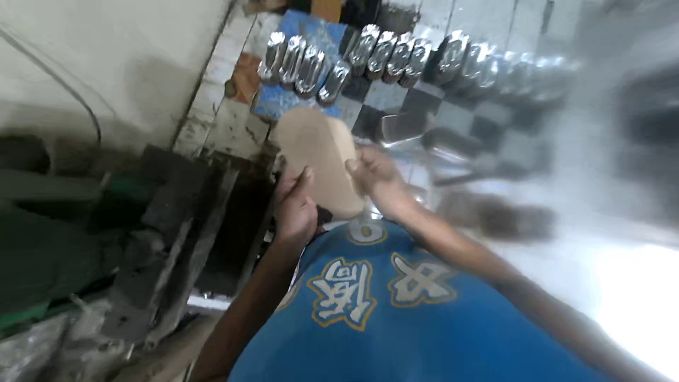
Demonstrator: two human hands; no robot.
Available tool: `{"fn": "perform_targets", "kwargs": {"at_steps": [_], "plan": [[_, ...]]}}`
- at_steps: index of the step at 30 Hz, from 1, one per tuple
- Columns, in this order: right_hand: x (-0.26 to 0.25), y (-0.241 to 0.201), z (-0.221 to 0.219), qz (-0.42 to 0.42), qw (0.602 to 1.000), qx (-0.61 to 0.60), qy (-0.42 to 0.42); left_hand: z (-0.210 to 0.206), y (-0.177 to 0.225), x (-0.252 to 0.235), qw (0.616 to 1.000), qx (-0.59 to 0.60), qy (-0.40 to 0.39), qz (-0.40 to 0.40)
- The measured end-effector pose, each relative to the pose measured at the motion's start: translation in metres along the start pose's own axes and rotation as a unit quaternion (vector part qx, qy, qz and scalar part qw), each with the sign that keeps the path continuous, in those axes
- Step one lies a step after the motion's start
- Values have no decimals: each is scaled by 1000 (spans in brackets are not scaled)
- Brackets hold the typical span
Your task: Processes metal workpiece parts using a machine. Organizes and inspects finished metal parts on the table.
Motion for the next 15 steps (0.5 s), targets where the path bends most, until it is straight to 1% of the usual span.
{"fn": "perform_targets", "kwargs": {"at_steps": [2,3,5,7,9,10,11,12,13,14,15], "plan": [[4,-11,22,7,998,13,-63,-12,-1,-1,1000,-2,-6,-26],[8,-17,36,24,996,31,-85,-23,-3,3,999,-12,-20,-34],[16,-21,62,112,988,52,-93,-47,-17,16,996,5,-78,-43],[19,-15,88,185,974,30,-125,-82,-37,22,984,27,-165,-53],[18,-2,122,194,965,32,-171,-123,-75,22,981,57,-186,1],[18,9,144,180,968,51,-166,-142,-100,21,982,20,-186,24],[19,29,171,159,975,78,-134,-157,-129,19,981,-30,-186,50],[22,58,202,133,981,118,-84,-168,-163,14,971,-103,-209,57],[28,96,238,97,977,188,-33,-175,-202,5,947,-198,-248,45],[44,141,276,43,964,263,3,-181,-243,-2,906,-300,-296,45],[72,182,315,-29,944,328,28,-189,-282,-5,850,-405,-333,57]]}}
Point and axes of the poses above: each hand's wrist, its own x-axis away from the middle knuckle, its own z-axis out of the back of the hand, y = z × x, the point moved 1 cm from there along -x, towards the middle knuckle, and after that the axes turned 13 degrees about y, right-handed, at the moved point
